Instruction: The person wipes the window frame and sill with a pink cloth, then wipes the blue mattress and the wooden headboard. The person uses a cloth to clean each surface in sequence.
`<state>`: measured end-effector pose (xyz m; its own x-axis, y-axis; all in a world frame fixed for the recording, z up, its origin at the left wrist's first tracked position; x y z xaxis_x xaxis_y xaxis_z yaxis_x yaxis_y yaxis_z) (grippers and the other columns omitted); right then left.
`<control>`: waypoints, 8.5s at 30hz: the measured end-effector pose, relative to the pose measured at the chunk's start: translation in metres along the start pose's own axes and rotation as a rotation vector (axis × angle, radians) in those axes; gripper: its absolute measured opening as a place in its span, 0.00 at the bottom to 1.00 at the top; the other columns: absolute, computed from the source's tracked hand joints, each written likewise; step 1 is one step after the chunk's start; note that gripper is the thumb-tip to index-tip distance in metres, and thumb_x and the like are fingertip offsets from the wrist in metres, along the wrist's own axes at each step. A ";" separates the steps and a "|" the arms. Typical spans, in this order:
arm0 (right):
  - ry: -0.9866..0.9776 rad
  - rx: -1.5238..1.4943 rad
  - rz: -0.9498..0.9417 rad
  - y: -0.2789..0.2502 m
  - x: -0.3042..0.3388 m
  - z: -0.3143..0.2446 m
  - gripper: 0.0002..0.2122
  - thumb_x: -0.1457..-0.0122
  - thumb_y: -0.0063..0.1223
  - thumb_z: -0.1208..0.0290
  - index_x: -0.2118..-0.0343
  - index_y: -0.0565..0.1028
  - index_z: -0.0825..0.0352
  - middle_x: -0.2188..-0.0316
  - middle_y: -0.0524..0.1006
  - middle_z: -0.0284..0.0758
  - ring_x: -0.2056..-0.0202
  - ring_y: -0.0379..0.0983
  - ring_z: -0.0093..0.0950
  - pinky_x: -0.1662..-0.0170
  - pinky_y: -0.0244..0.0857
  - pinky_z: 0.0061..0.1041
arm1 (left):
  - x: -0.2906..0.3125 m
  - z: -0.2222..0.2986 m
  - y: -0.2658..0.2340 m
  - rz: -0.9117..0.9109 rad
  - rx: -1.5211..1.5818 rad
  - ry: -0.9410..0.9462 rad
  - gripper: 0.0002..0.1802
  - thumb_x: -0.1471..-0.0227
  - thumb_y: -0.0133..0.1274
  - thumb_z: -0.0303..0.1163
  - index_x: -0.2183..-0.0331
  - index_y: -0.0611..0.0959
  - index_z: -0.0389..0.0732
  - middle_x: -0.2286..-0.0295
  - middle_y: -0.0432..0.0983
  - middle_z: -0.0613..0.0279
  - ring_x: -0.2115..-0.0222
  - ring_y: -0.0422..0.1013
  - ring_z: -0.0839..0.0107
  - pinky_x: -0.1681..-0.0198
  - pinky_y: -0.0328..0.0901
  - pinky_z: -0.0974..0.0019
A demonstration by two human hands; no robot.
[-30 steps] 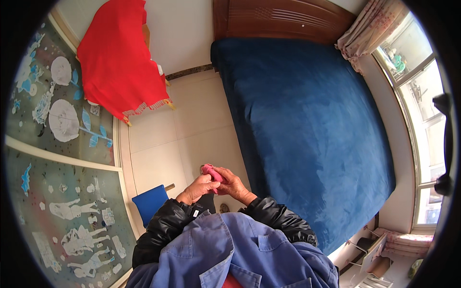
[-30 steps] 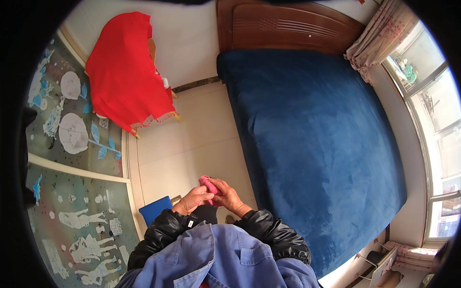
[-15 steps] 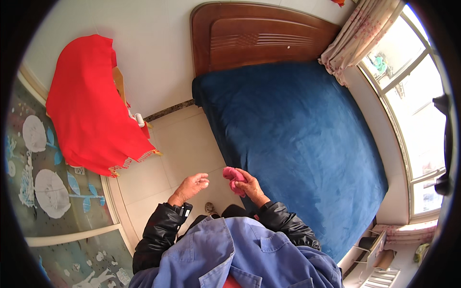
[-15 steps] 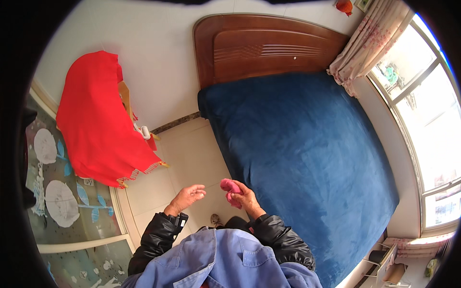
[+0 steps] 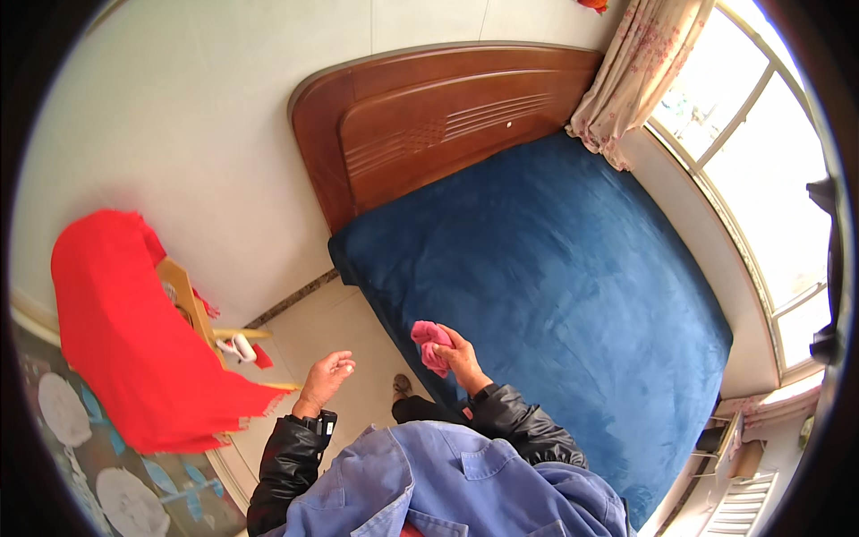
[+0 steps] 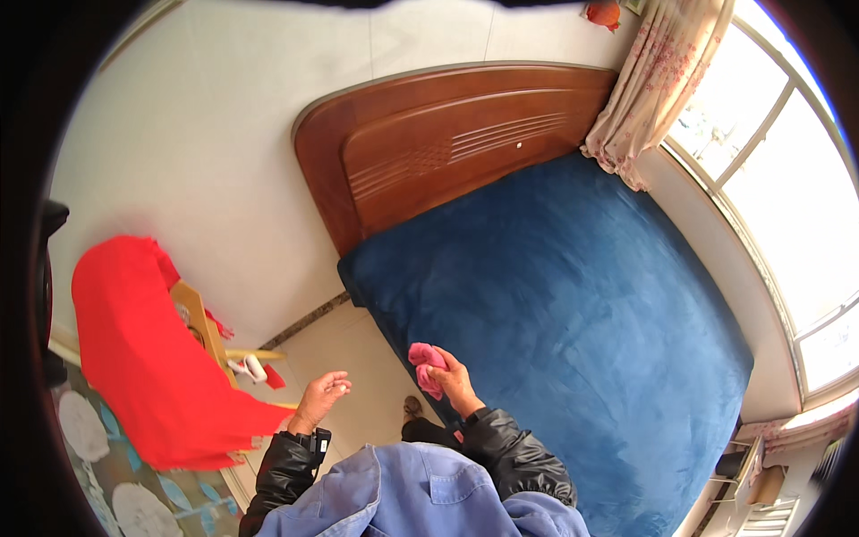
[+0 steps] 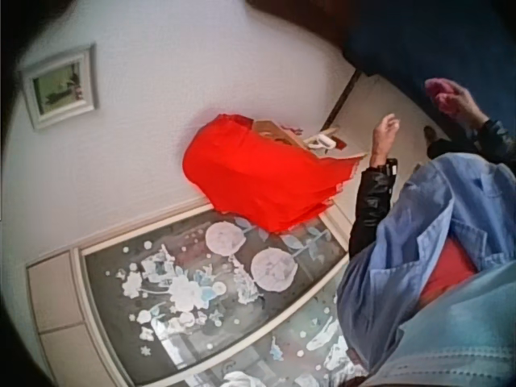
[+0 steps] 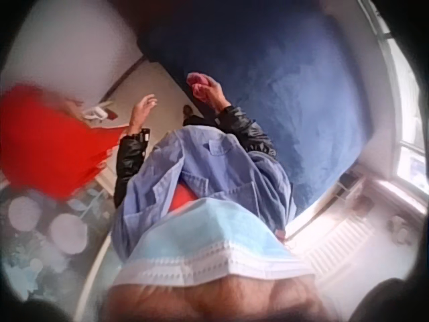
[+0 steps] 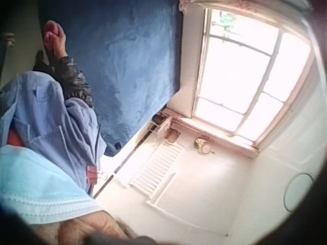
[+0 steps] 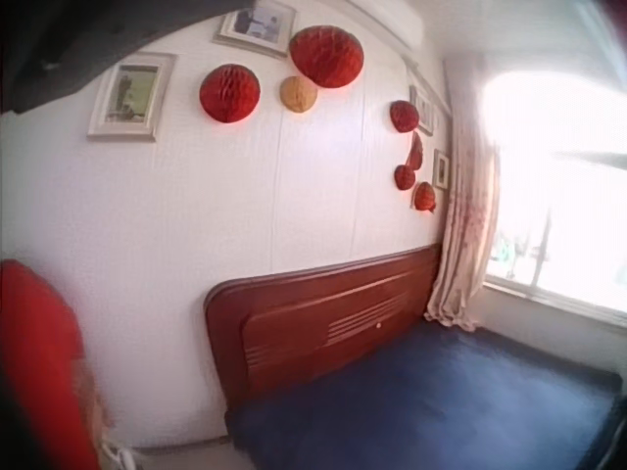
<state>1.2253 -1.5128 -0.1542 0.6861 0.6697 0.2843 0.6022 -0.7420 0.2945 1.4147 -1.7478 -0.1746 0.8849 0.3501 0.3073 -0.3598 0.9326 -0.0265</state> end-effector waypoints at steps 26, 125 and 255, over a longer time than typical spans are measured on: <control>-1.112 1.064 0.352 0.257 -0.368 -0.342 0.31 0.51 0.60 0.84 0.41 0.73 0.57 0.41 0.69 0.42 0.48 0.73 0.42 0.50 0.74 0.33 | -0.316 0.357 -0.231 0.296 -0.472 0.868 0.20 0.47 0.56 0.18 0.50 0.80 0.37 0.60 0.81 0.54 0.58 0.78 0.58 0.53 0.72 0.62; -1.157 0.631 0.981 -0.010 -0.553 -0.253 0.27 0.40 0.53 0.82 0.36 0.66 0.65 0.34 0.62 0.51 0.32 0.56 0.49 0.31 0.51 0.37 | -0.348 0.381 -0.207 0.218 -1.149 1.113 0.33 0.52 0.58 0.31 0.43 0.76 0.33 0.42 0.71 0.47 0.41 0.66 0.47 0.38 0.60 0.47; -1.105 2.746 -0.389 0.432 -0.417 -0.066 0.16 0.46 0.51 0.65 0.58 0.81 0.68 0.54 0.75 0.43 0.48 0.65 0.44 0.48 0.60 0.39 | -0.217 0.252 -0.370 0.344 -0.545 0.908 0.16 0.43 0.49 0.16 0.51 0.79 0.29 0.55 0.78 0.44 0.54 0.77 0.53 0.49 0.71 0.59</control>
<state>1.1728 -2.1102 -0.0854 -0.0173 0.9875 0.1567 -0.7835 0.0840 -0.6156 1.2815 -2.1904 0.0081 0.7313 0.3232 -0.6006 -0.6466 0.6089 -0.4596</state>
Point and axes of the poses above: each hand's wrist, its own x-axis away from the middle knuckle, its own y-axis out of the palm, z = x × y, the point moved 9 cm from there along -x, towards the middle knuckle
